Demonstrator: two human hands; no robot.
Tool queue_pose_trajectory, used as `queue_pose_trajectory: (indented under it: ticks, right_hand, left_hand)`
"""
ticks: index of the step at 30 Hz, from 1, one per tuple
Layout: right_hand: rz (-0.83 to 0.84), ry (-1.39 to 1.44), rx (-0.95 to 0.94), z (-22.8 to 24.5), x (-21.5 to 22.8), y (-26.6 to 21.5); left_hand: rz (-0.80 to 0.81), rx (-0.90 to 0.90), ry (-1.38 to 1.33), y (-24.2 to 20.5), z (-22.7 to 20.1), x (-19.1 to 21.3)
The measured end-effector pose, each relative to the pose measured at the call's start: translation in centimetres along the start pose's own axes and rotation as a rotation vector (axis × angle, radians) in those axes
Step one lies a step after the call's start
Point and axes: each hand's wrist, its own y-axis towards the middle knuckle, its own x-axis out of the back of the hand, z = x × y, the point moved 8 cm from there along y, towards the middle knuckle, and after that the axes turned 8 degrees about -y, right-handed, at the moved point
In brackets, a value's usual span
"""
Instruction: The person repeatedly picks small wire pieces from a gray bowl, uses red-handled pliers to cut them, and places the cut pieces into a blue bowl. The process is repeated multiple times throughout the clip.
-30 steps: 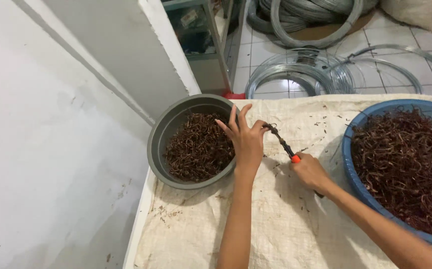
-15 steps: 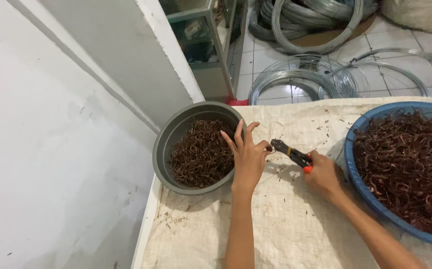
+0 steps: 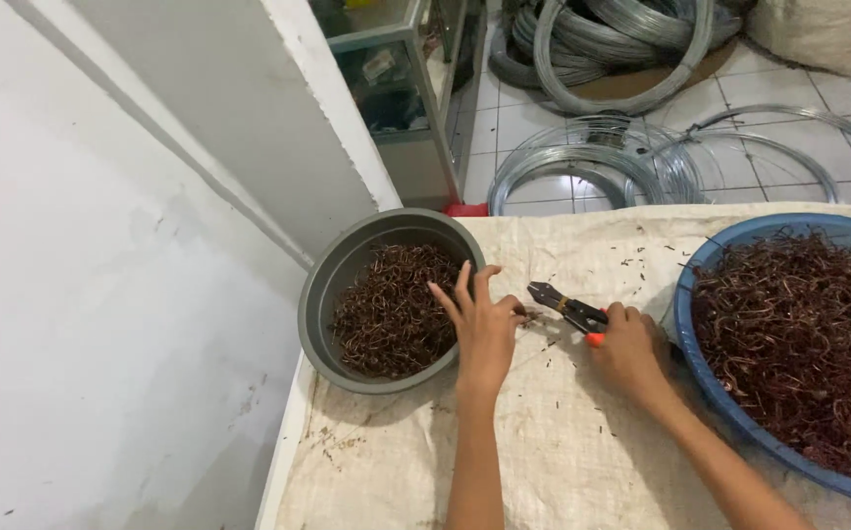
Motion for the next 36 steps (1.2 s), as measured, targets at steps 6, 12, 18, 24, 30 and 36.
queue_pose_trajectory:
  ticks: [6,12,18,24,30,36]
  right_hand:
    - [-0.010,-0.126,0.118,5.9,4.8,-1.8]
    - [-0.005,-0.133,0.203,6.8,4.5,-2.9]
    - [0.125,1.169,-0.362,4.8,4.0,-3.9]
    - [0.297,1.673,-0.694,1.1,-4.1,-5.6]
    - [0.223,1.443,-0.693,0.6,-5.7,-5.4]
    - [0.422,1.244,-0.475,4.8,-2.4,-3.4]
  left_hand:
    - [-0.053,-0.017,-0.030,-0.3,0.4,0.9]
    - [-0.061,-0.032,-0.039,-0.3,0.5,0.2]
    - [0.030,-0.028,-0.288,0.2,-0.1,-1.3]
    - [-0.088,-0.227,-0.494,3.4,-6.0,-2.2]
    - [0.299,-0.577,-0.711,3.0,-18.7,-8.2]
    - [0.092,-0.431,-0.436,2.2,-11.0,-2.1]
